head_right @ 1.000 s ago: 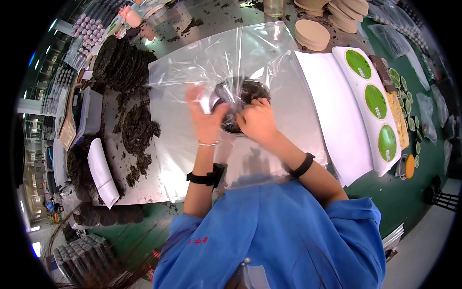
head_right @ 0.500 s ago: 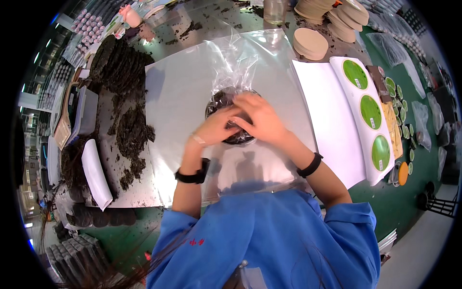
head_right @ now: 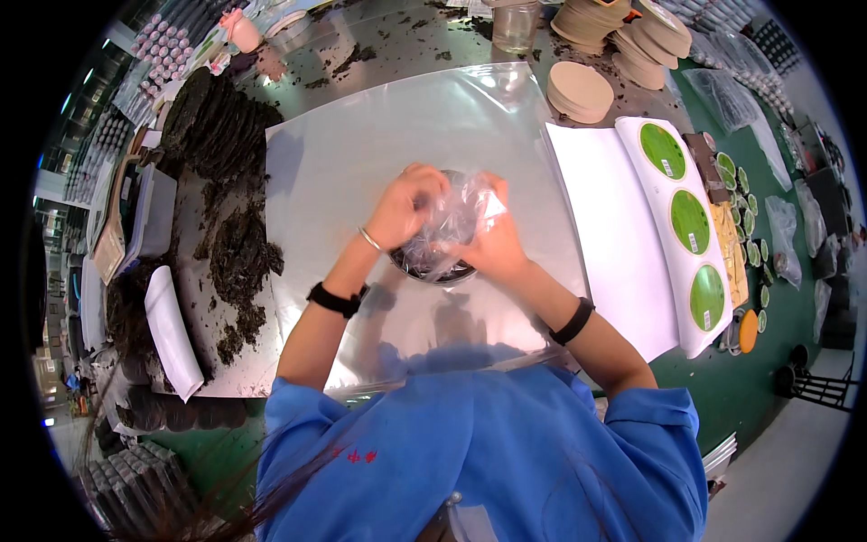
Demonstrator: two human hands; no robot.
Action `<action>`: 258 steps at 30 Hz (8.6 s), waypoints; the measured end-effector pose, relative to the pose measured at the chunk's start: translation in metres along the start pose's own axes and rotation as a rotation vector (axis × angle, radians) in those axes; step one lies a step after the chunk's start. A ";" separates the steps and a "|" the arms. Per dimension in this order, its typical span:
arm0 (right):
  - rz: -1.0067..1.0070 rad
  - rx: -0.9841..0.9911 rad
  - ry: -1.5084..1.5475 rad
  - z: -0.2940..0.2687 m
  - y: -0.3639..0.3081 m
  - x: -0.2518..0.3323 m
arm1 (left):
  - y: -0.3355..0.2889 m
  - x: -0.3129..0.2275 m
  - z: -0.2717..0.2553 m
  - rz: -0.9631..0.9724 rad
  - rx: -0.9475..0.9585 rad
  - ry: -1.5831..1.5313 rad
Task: The person repeatedly takes dark compressed cake discs, places them on a plastic sheet, wraps them, and seals them with green-labeled lids. The finished units are set aside on the worktable.
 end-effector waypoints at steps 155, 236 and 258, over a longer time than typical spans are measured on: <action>0.456 -0.221 0.810 -0.198 0.010 -0.117 | -0.115 -0.031 -0.024 -0.353 -0.761 0.327; -0.248 0.332 0.069 0.015 0.030 0.053 | -0.141 -0.104 -0.182 -0.239 -1.075 0.667; 0.517 0.255 0.283 0.015 0.040 -0.028 | -0.126 -0.069 -0.050 -0.260 -0.727 0.525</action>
Point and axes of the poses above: each hand's wrist, its own y-axis towards the middle knuckle, its own z-axis out of the palm, x = y × z, the point moved 6 cm from there along y, towards the middle knuckle, and after that the axes turned 3 degrees about -x, right-handed, at the moved point
